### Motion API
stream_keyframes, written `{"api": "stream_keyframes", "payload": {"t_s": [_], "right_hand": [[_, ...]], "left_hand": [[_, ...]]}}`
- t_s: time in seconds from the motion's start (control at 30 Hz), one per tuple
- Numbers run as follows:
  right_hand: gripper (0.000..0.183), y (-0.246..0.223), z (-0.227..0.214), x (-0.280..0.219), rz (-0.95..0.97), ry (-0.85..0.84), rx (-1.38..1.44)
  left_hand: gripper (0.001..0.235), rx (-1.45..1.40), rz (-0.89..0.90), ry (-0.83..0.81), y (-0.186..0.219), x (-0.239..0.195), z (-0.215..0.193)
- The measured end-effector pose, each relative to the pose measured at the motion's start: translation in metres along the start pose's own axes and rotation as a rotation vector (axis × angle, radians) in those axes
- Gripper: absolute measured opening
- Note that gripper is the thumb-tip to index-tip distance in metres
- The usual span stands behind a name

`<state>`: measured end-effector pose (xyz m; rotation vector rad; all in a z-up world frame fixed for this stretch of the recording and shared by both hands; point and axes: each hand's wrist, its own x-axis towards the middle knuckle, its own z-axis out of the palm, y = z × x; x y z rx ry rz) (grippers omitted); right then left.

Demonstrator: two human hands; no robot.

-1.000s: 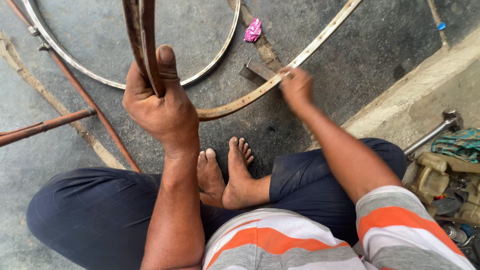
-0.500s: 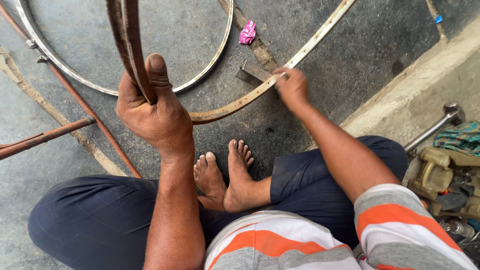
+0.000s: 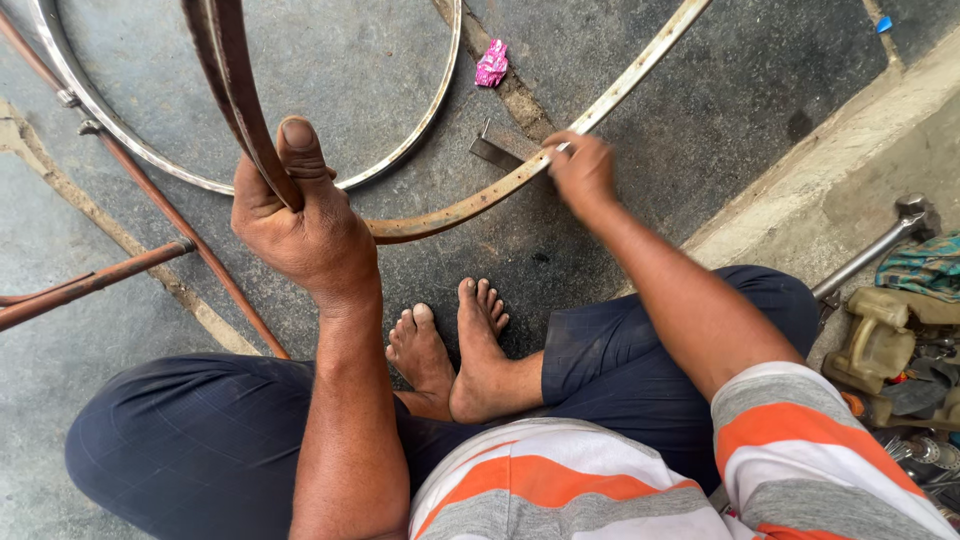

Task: The person sits on the floor and uses a metal file to smooth the surface of a curved metal strip. They hold the strip with their left hand and file it with their right hand, repeatedly moving the file along the metal's length.

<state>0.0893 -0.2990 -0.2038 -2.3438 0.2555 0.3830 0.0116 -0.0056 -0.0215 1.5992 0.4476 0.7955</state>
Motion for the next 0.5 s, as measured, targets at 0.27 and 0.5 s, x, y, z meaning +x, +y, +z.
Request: {"api": "stream_keyframes", "payload": {"t_s": [0.27, 0.5], "right_hand": [[0.011, 0.013, 0.009, 0.007, 0.055, 0.092, 0.040], [0.012, -0.005, 0.000, 0.002, 0.050, -0.028, 0.138]], "left_hand": [[0.046, -0.103, -0.006, -0.001, -0.004, -0.017, 0.019], [0.041, -0.062, -0.053, 0.014, -0.008, -0.024, 0.026]]}}
